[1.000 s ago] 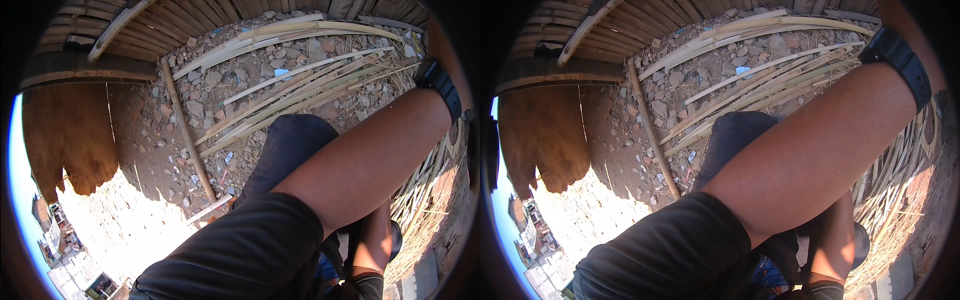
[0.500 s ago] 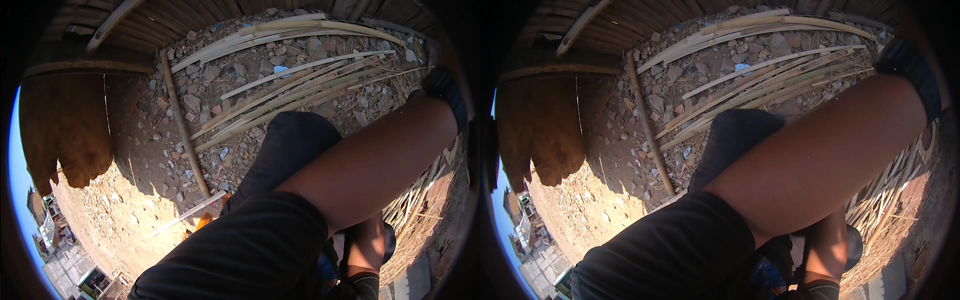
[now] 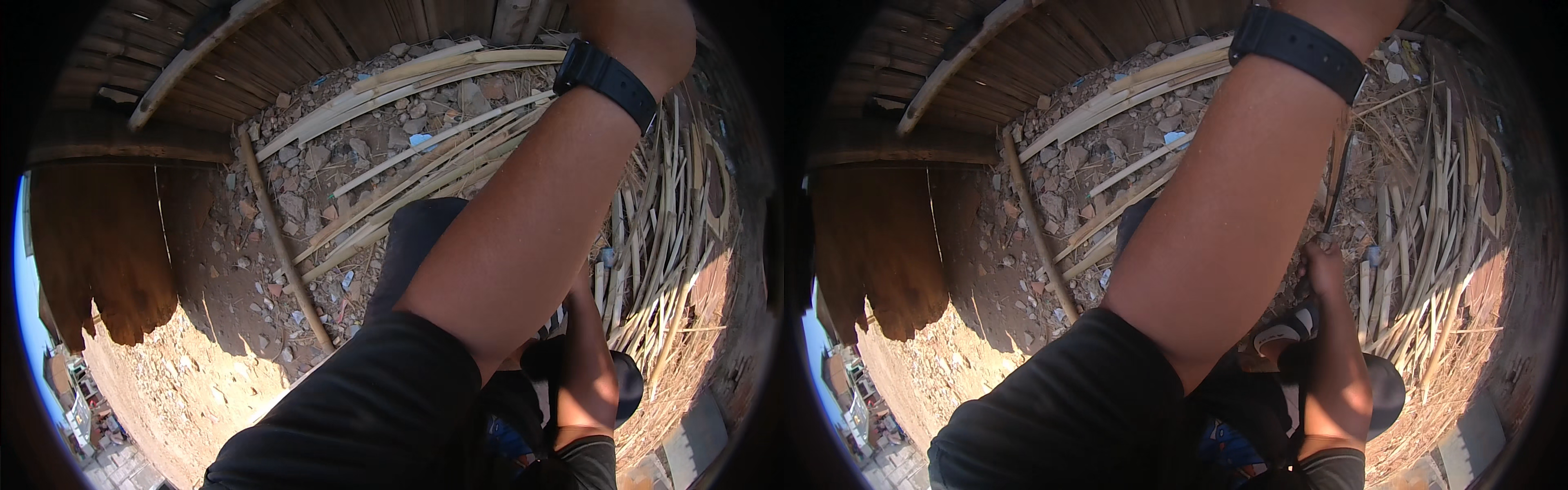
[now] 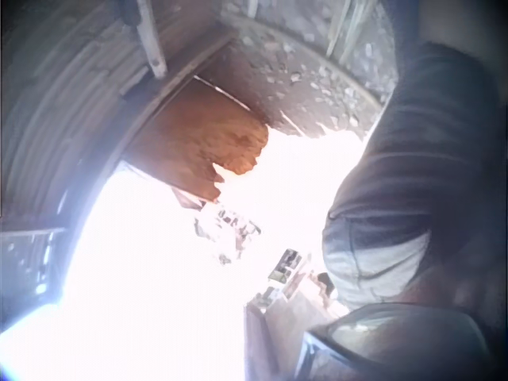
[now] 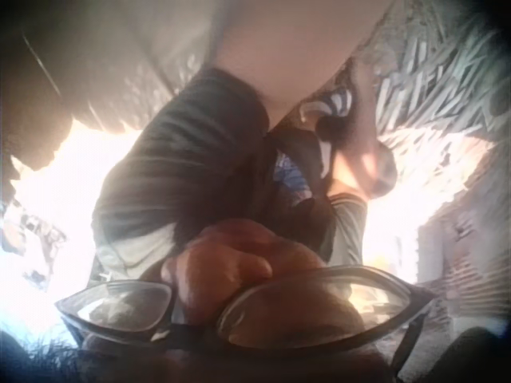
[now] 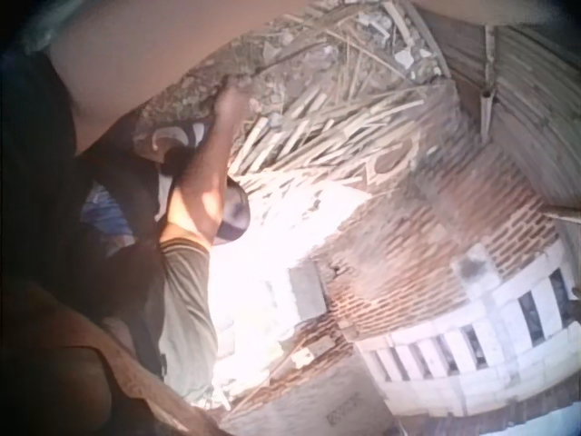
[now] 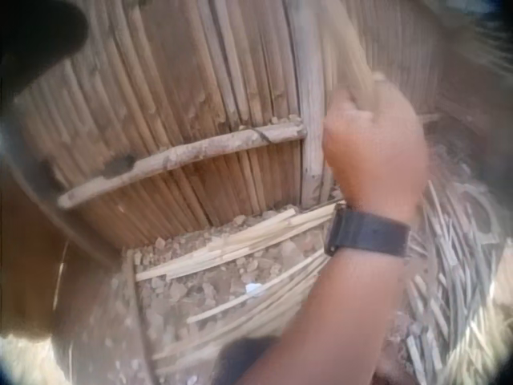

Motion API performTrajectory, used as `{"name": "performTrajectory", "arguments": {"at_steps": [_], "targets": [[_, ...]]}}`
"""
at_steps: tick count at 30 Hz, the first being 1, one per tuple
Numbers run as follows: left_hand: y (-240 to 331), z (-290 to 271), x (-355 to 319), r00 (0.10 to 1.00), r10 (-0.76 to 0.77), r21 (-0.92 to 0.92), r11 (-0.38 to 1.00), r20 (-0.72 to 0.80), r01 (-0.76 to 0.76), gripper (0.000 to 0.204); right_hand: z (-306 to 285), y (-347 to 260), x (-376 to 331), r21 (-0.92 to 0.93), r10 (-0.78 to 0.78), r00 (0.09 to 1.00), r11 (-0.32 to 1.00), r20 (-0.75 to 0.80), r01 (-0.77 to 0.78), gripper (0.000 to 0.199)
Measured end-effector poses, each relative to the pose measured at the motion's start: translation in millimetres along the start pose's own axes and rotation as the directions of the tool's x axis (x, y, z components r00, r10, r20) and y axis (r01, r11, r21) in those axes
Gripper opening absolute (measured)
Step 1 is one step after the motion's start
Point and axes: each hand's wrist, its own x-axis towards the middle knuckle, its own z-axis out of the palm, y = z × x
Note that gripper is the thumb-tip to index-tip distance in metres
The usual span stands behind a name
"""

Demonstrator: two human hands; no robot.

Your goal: The person sits on the ground and uses a knife to shave and split a piece of bamboo. They hold the bamboo with one hand and use the knife to remove strips of material, occasionally adjusting the bamboo's position.

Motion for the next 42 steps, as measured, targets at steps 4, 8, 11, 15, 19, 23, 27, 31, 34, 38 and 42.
{"name": "performTrajectory", "arguments": {"at_steps": [4, 8, 11, 15, 19, 23, 27, 31, 34, 38, 42], "targets": [[-1, -14, 12, 0.999, 0.008, -0.01, 1.0, 0.05, -0.007, 0.03, 5, -47, -37, 0.077, -0.178, 0.975, 0.983, 0.135, 0.169, 0.019], [-4, -9, 15, 0.962, -0.164, -0.115, 0.975, 0.22, 0.192, 0.03, -1, -65, -43, -0.082, -0.241, 0.959, 0.963, 0.15, 0.255, 0.015], [-14, 4, 17, 0.968, -0.221, 0.004, 0.975, 0.121, 0.222, 0.029, -10, -34, -18, -0.072, -0.109, 0.992, 0.991, 0.07, 0.114, 0.013], [-27, -4, 19, 0.985, -0.111, -0.011, 0.994, 0.131, 0.113, 0.026, -1, -53, -33, 0.047, -0.143, 0.985, 0.989, 0.091, 0.139, 0.012], [-26, -4, 15, 0.99, 0.036, 0.168, 0.984, 0.133, -0.058, 0.026, 3, -60, -40, 0.076, -0.248, 0.933, 0.969, 0.26, 0.236, 0.011], [-24, 0, 10, 0.946, -0.304, -0.064, 0.948, 0.111, 0.312, 0.031, -11, -4, -9, 0.134, -0.008, 0.998, 0.991, 0.066, -0.001, 0.01], [-31, -10, 17, 0.934, -0.339, -0.099, 0.932, 0.11, 0.35, 0.034, -1, -28, -22, 0.262, -0.075, 0.98, 0.965, 0.186, 0.024, 0.01], [-19, -9, 15, 0.866, -0.394, -0.297, 0.825, 0.307, 0.48, 0.032, 18, -76, -51, 0.095, -0.298, 0.927, 0.954, 0.226, 0.284, 0.016], [-27, -10, 18, 0.937, -0.289, 0.004, 0.956, 0.197, 0.294, 0.021, 15, -31, -21, -0.039, -0.309, 0.945, 0.949, 0.104, 0.314, 0.027], [-28, -16, 21, 0.933, -0.348, -0.018, 0.936, 0.095, 0.351, 0.026, -2, -7, -12, 0.006, 0.027, 0.999, 1.0, 0.018, -0.028, 0.04], [-30, -12, 20, 0.947, -0.295, -0.051, 0.951, 0.13, 0.304, 0.02, 9, -52, -39, -0.047, -0.192, 0.976, 0.979, 0.099, 0.197, 0.024]]}}
